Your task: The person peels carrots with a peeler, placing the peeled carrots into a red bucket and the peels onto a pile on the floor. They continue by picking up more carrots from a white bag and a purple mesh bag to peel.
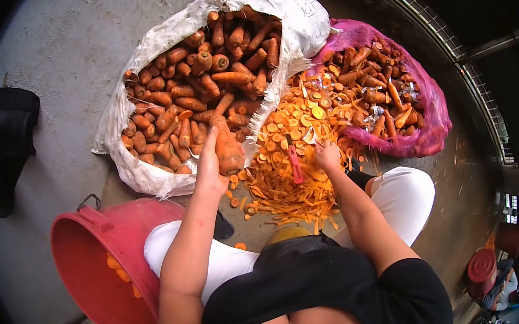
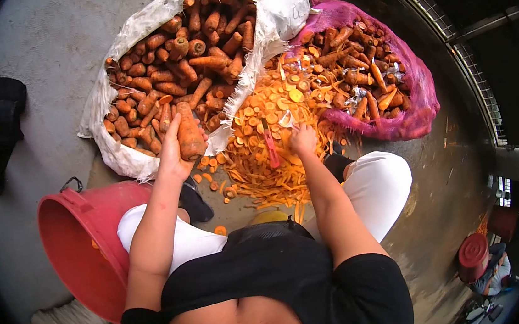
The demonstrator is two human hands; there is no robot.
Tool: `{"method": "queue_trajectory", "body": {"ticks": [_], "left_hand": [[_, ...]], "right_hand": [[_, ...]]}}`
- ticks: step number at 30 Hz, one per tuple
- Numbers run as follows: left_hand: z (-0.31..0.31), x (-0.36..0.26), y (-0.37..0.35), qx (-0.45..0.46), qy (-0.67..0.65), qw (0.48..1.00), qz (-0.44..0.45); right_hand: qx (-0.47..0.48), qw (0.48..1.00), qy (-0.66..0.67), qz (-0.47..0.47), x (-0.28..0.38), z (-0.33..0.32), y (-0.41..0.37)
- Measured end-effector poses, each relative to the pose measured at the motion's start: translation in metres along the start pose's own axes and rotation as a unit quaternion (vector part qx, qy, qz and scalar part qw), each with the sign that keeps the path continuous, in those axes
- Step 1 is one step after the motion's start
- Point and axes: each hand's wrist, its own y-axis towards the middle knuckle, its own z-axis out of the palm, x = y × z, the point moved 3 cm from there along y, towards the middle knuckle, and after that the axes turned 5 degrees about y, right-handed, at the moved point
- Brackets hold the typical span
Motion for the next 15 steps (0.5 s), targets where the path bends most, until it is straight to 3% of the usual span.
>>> {"method": "queue_trajectory", "body": {"ticks": [5,8,12,15], "left_hand": [[0.005,0.001,-0.005,0.0,0.013,1.0,0.006],[0.013,0.003,-0.008,0.011,0.005,1.0,-0.002],[0.018,0.004,-0.003,0.042,0.001,0.999,-0.008],[0.026,0.003,-0.005,0.033,-0.015,0.999,-0.009]], "right_hand": [[0.032,0.997,-0.064,-0.04,0.003,0.01,0.002],[0.068,0.996,-0.064,-0.013,0.005,0.006,0.005],[0.051,0.998,-0.023,-0.012,0.009,-0.009,0.006],[0.089,0.988,0.115,0.046,0.01,-0.031,0.01]]}}
